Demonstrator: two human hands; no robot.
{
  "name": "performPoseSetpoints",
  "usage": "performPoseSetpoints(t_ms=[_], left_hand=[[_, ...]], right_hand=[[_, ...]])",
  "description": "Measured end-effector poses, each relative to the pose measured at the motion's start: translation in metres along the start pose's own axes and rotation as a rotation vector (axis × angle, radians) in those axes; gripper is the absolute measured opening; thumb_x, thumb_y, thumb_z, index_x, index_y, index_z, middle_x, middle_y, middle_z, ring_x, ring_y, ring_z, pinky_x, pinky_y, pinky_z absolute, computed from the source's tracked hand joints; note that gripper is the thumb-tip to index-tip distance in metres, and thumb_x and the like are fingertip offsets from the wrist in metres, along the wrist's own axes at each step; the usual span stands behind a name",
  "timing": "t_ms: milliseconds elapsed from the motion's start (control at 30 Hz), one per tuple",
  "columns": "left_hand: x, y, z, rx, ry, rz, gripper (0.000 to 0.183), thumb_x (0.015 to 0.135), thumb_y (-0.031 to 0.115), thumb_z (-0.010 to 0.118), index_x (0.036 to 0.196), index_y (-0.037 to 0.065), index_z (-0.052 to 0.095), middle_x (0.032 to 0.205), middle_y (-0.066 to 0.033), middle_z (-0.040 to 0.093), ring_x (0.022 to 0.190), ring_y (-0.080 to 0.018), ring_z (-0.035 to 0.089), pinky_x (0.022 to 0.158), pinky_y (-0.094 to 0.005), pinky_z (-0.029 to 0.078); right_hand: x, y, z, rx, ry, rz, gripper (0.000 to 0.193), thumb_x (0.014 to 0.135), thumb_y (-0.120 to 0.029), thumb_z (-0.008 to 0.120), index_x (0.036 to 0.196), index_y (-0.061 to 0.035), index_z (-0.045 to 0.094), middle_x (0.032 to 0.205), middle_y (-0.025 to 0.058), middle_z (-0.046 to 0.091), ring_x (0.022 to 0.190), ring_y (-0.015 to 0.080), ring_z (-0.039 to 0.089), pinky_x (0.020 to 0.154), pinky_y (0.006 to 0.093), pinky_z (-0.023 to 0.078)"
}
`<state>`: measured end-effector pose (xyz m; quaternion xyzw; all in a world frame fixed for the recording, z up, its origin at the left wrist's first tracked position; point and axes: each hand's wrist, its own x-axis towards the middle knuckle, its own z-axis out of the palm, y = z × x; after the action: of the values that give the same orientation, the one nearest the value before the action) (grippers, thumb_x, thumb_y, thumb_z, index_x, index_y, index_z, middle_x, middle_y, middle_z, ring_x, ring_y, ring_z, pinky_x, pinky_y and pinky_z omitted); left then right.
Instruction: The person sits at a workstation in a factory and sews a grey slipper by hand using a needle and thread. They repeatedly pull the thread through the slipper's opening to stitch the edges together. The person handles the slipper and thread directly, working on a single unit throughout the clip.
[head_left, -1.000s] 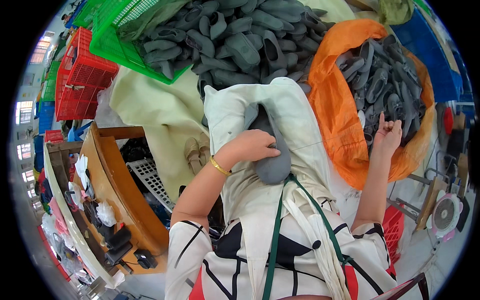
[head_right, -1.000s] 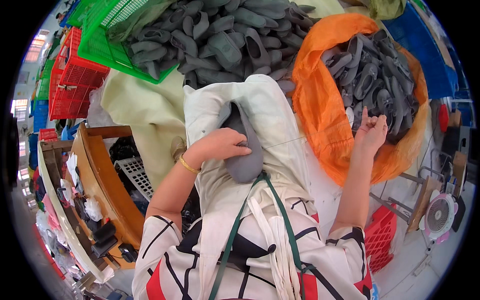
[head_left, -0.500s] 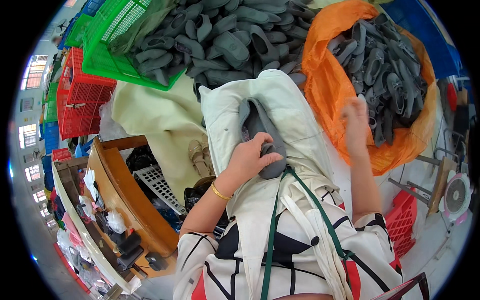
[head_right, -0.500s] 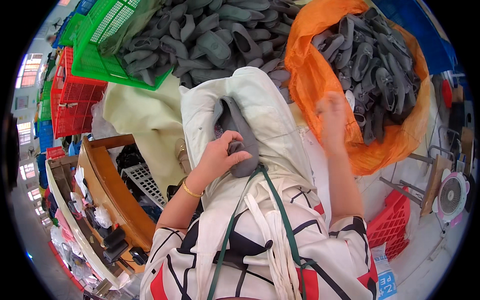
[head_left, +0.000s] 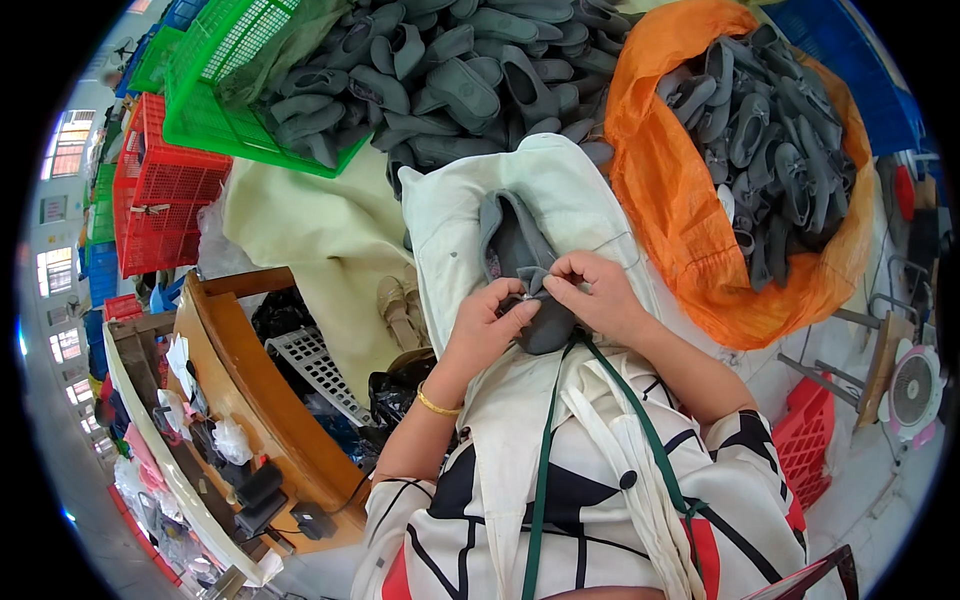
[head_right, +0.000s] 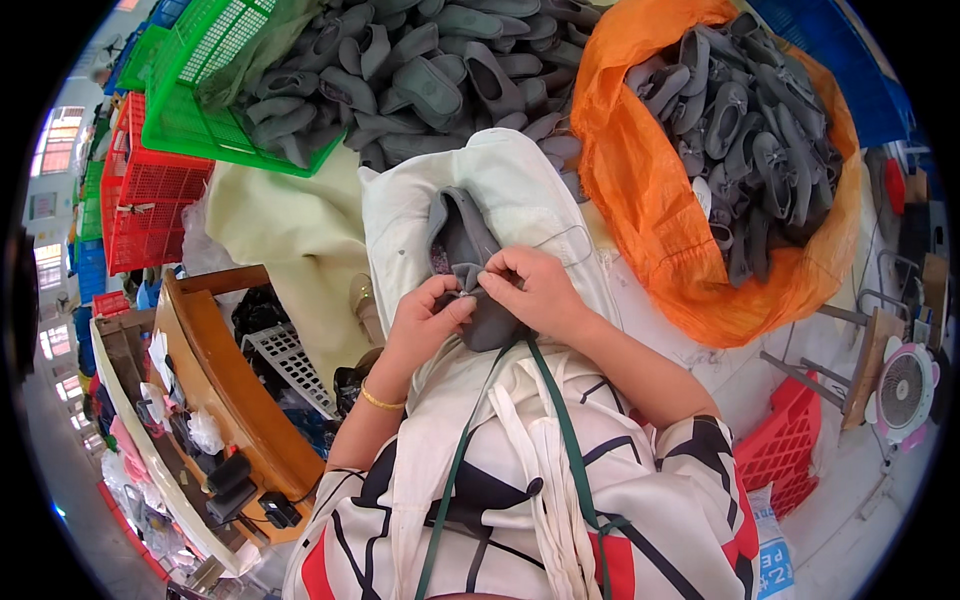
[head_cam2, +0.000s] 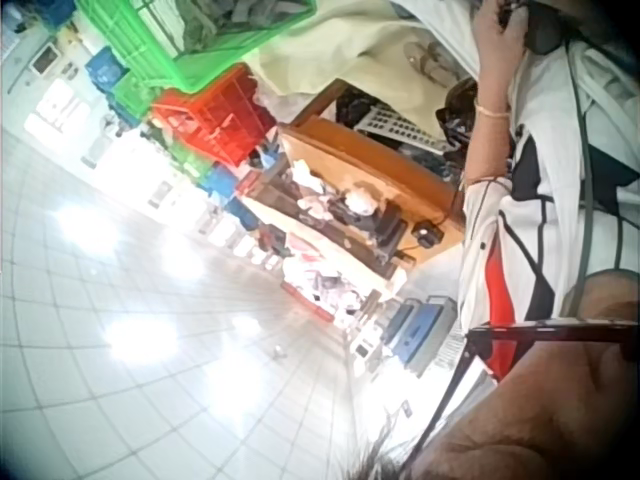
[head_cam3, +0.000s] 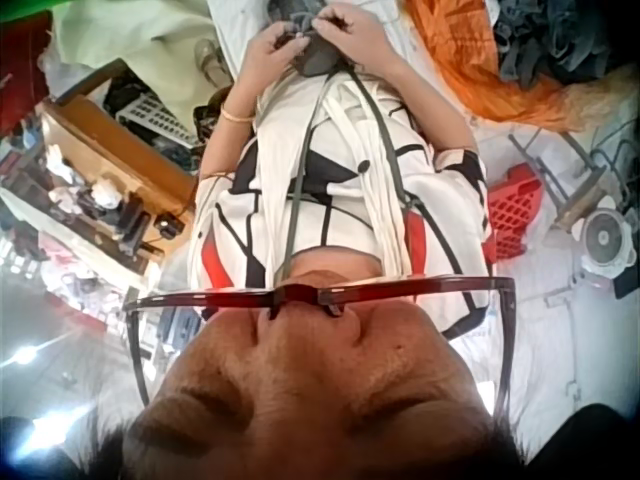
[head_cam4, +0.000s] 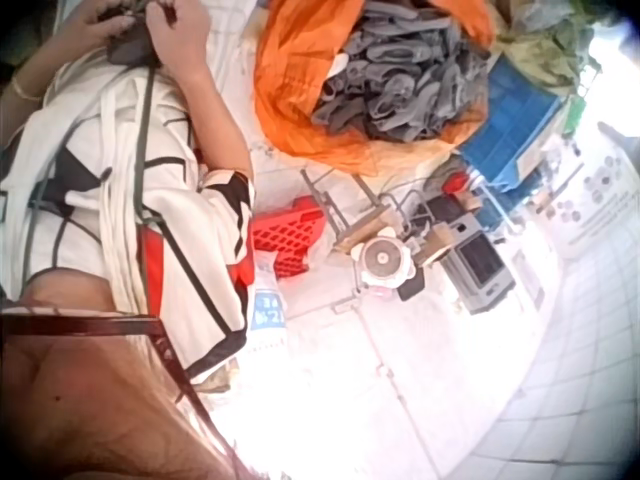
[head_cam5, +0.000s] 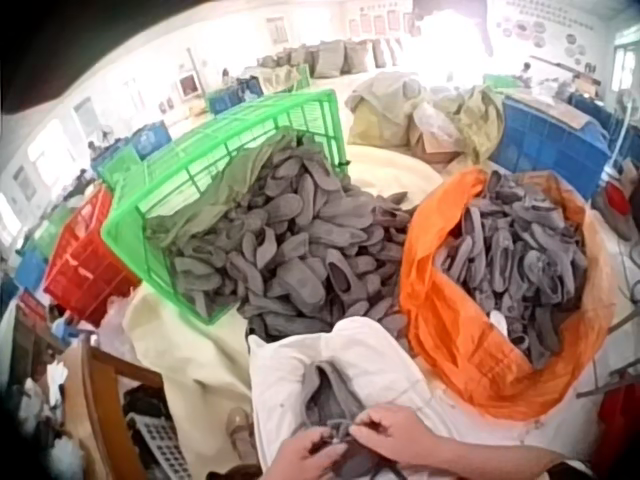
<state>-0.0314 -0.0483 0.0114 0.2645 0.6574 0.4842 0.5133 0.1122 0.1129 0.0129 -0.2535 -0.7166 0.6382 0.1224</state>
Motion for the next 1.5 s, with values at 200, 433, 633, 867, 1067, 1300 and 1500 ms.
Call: performPoseSetpoints(t_ms=[200, 433, 633, 867, 1067, 1300, 1500], left_hand=[[-0.006, -0.008, 0.003, -0.587, 0.062, -0.210, 0.024, 0.099, 0.022, 0.060, 0.109, 0.001, 0.063, 0.090, -0.0054, 0.068, 0.074, -0.0110, 0.064, 0.063, -0.0230, 0.053], [-0.006, -0.011, 0.005, -0.766, 0.083, -0.248, 0.025, 0.099, 0.024, 0.060, 0.108, 0.000, 0.065, 0.084, -0.0057, 0.069, 0.064, -0.0115, 0.065, 0.053, -0.0218, 0.053], [-0.006, -0.013, 0.004, -0.843, 0.080, -0.253, 0.023, 0.100, 0.019, 0.055, 0.108, -0.001, 0.064, 0.083, -0.0068, 0.070, 0.063, -0.0122, 0.065, 0.054, -0.0226, 0.055], [-0.006, -0.015, 0.004, -0.879, 0.087, -0.244, 0.021, 0.099, 0.016, 0.054, 0.106, -0.001, 0.064, 0.083, -0.0084, 0.070, 0.062, -0.0132, 0.065, 0.053, -0.0232, 0.055], [-0.006, -0.015, 0.005, -0.878, 0.095, -0.252, 0.020, 0.099, 0.016, 0.055, 0.105, -0.001, 0.063, 0.082, -0.0091, 0.070, 0.062, -0.0138, 0.066, 0.053, -0.0231, 0.055], [-0.007, -0.015, 0.004, -0.871, 0.098, -0.254, 0.020, 0.099, 0.017, 0.056, 0.105, 0.000, 0.064, 0.082, -0.0092, 0.069, 0.063, -0.0138, 0.066, 0.054, -0.0232, 0.055], [-0.006, -0.014, 0.005, -0.846, 0.099, -0.243, 0.020, 0.099, 0.018, 0.056, 0.105, 0.000, 0.063, 0.083, -0.0091, 0.069, 0.064, -0.0138, 0.066, 0.054, -0.0231, 0.055]], right_hand=[[-0.007, 0.004, 0.000, 0.369, 0.059, 0.163, 0.014, 0.096, -0.013, 0.062, 0.103, -0.0013, 0.064, 0.086, 0.0019, 0.064, 0.075, 0.0086, 0.059, 0.069, 0.0225, 0.048], [-0.019, -0.005, 0.003, 0.223, -0.164, 0.309, 0.012, 0.098, -0.016, 0.062, 0.100, -0.0041, 0.065, 0.073, -0.0026, 0.059, 0.062, 0.0029, 0.054, 0.056, 0.0202, 0.043], [-0.018, -0.007, 0.009, 0.065, -0.144, 0.205, 0.013, 0.094, -0.014, 0.060, 0.099, -0.0033, 0.065, 0.074, 0.0023, 0.062, 0.065, 0.0071, 0.056, 0.061, 0.0241, 0.046], [-0.015, -0.010, 0.013, -0.013, -0.156, 0.139, 0.015, 0.092, -0.012, 0.058, 0.101, -0.0024, 0.066, 0.081, 0.0092, 0.067, 0.068, 0.0130, 0.059, 0.066, 0.0269, 0.049], [-0.015, -0.010, 0.013, -0.028, -0.163, 0.144, 0.016, 0.092, -0.012, 0.058, 0.101, -0.0025, 0.066, 0.083, 0.0101, 0.068, 0.070, 0.0147, 0.061, 0.068, 0.0277, 0.049], [-0.014, -0.011, 0.014, -0.019, -0.172, 0.165, 0.016, 0.092, -0.013, 0.058, 0.101, -0.0021, 0.066, 0.083, 0.0089, 0.068, 0.070, 0.0137, 0.060, 0.068, 0.0269, 0.049], [-0.013, -0.009, 0.013, -0.021, -0.168, 0.171, 0.016, 0.092, -0.013, 0.058, 0.101, -0.0021, 0.066, 0.083, 0.0089, 0.068, 0.070, 0.0135, 0.060, 0.068, 0.0268, 0.049]])
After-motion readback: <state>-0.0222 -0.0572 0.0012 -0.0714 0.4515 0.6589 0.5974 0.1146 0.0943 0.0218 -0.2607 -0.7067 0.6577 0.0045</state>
